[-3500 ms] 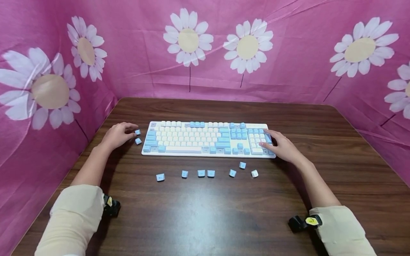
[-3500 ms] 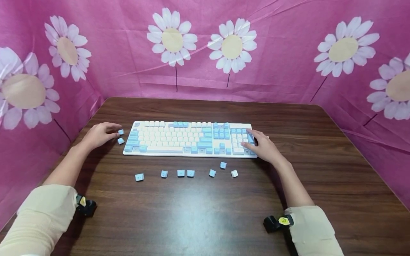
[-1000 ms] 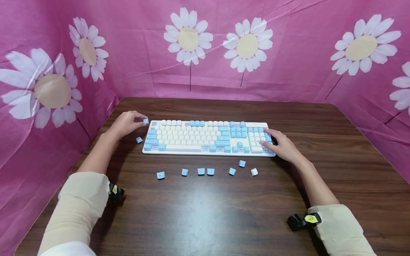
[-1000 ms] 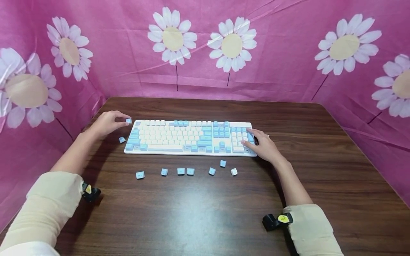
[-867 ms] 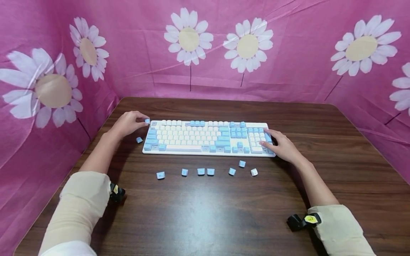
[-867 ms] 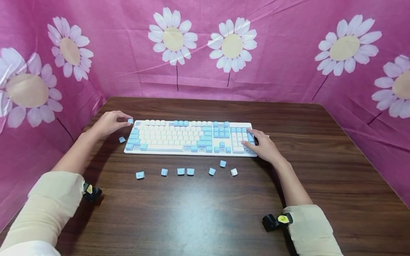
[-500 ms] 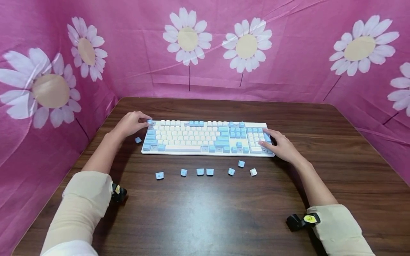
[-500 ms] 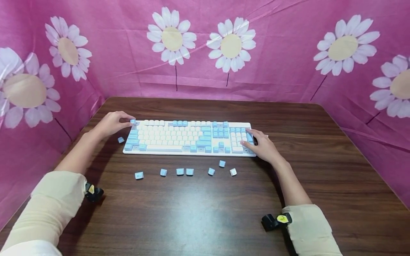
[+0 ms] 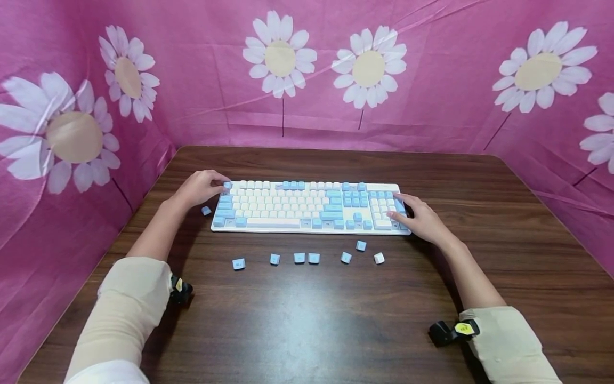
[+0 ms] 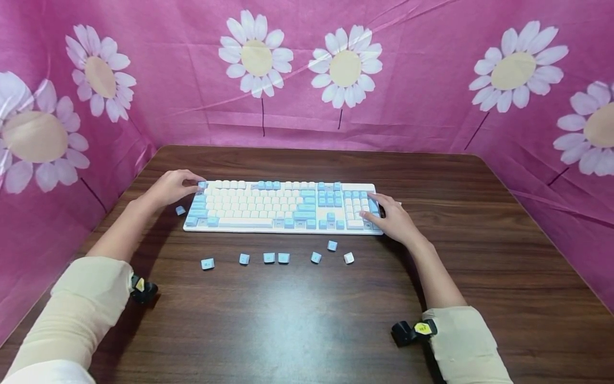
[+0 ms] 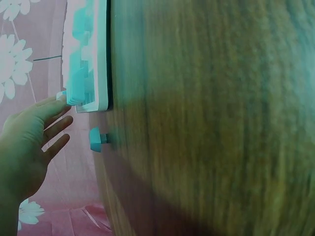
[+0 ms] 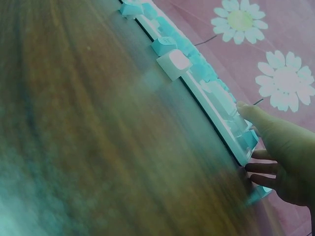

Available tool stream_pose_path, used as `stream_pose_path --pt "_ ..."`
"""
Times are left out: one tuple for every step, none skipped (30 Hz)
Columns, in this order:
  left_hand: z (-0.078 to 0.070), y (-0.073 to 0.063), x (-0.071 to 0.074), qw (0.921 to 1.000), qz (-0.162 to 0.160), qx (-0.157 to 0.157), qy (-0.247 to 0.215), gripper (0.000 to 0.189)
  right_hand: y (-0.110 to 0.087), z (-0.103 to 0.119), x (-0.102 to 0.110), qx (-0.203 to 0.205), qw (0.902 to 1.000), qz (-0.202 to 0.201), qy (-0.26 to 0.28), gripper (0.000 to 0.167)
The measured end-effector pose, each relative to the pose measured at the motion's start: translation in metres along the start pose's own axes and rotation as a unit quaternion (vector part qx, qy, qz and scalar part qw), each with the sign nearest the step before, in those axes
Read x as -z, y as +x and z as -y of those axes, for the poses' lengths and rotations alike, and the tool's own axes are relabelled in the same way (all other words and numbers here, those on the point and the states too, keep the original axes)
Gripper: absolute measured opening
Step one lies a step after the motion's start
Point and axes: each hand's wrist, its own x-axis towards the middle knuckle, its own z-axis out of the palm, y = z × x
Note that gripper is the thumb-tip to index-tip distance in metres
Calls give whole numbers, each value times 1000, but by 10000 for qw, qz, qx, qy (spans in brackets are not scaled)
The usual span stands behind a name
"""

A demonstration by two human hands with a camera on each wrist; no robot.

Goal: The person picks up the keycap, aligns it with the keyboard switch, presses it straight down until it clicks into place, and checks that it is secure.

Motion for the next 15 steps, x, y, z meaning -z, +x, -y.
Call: stream_pose_path --pt "0 0 0 10000 -2 3 -21 24 0 0 0 4 10000 -17 5 67" --pt "0 0 -1 10000 -15 6 -17 23 0 0 -1 10 10000 -32 13 67" --pt "0 1 -1 10000 -27 -6 -13 23 0 0 -1 14 10000 -39 15 67" --pt "0 1 -1 10000 -43 -31 -1 23 1 0 -1 14 10000 -55 13 67" --pt "0 1 -1 10000 -62 -52 6 23 1 -1 -1 7 10000 -67 13 67" --pt "0 1 -1 10000 -76 -63 10 23 1 -2 -2 -2 10000 -79 14 67" --pt "0 2 -1 9999 -78 -85 5 23 1 -2 -2 -11 10000 -78 10 67" --pt "0 2 -1 9999 -82 -111 11 22 1 -3 -2 -15 10000 -86 -1 67" --pt "0 2 -1 9999 -77 -136 12 23 1 -3 -2 -18 10000 -84 -7 67" --pt "0 2 -1 9999 -76 -142 6 23 1 -4 -2 -21 10000 -87 -13 67" --pt "0 2 0 9999 -73 -139 0 23 1 -5 -2 -22 10000 -80 -10 68" --pt "-1 2 0 9999 -67 -137 -6 23 1 -5 -3 -20 10000 -75 -10 68" --pt "-1 2 0 9999 -61 -129 -14 23 1 -5 -3 -18 10000 -67 -10 68" --pt "-1 2 0 9999 -57 -121 -11 23 1 -6 -3 -20 10000 -64 -3 68" --pt "0 3 -1 9999 -61 -107 -11 23 1 -6 -3 -22 10000 -60 3 68"
